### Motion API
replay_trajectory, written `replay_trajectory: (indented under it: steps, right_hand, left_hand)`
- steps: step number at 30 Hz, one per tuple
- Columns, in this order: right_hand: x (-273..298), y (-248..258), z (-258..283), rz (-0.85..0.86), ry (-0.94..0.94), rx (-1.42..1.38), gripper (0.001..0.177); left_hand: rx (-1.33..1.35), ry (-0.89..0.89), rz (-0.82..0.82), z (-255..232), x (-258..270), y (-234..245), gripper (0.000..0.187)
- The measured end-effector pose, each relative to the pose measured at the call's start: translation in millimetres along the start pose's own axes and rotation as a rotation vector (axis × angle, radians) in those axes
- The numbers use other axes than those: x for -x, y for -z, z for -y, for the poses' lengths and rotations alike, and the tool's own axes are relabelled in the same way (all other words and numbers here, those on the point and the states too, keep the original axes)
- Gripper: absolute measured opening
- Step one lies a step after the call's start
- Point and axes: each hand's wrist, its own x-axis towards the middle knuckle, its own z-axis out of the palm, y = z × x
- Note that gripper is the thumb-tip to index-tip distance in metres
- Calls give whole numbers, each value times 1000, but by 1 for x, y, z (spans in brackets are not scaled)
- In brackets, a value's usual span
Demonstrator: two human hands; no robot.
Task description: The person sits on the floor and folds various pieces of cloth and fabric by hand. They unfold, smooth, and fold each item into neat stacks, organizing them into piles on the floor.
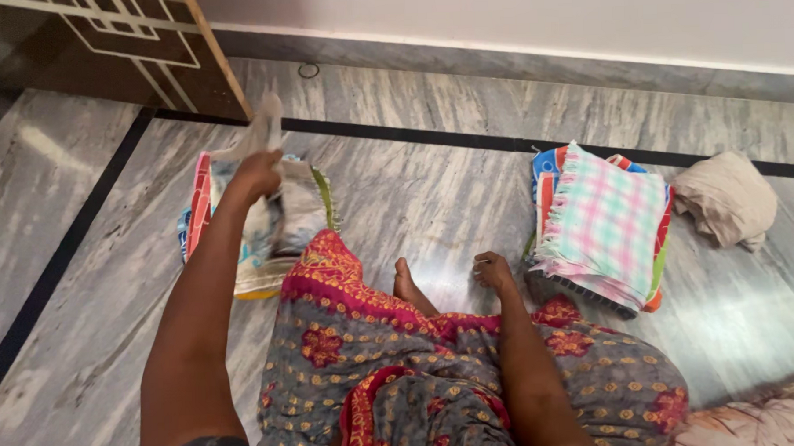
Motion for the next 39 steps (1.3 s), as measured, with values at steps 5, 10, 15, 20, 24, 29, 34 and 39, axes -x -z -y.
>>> replay_trajectory:
  steps: [5, 10, 15, 20, 24, 29, 34, 39]
  right_hand:
    - [3, 2, -2, 42, 0, -96, 34]
    - [0, 3, 0, 26, -6, -86, 35]
    - [-7, 5, -5, 18, -7, -177, 31]
    - [-16, 11, -11, 90, 22, -593, 27]
    - [-27, 17, -20, -179, -33, -605, 32]
    - [-46, 23, -39, -247, -95, -646, 41]
    - [-50, 22, -43, -265, -80, -617, 43]
    - [-46, 22, -38, -313, -115, -611, 44]
  left_hand:
    - [616, -38, -138, -169, -41, 47, 77]
    - [1076, -183, -272, -335, -38, 79, 83]
    - [1277, -289, -213, -372, -22, 63, 85]
    - [1191, -313, -246, -293, -27, -46, 87]
    - [1073, 213, -21, -188, -4, -159, 84]
    - [838, 441, -7, -117, 10, -232, 64]
    - [687, 246, -159, -135, -22, -243, 62]
    - [587, 3, -133, -229, -56, -279, 66]
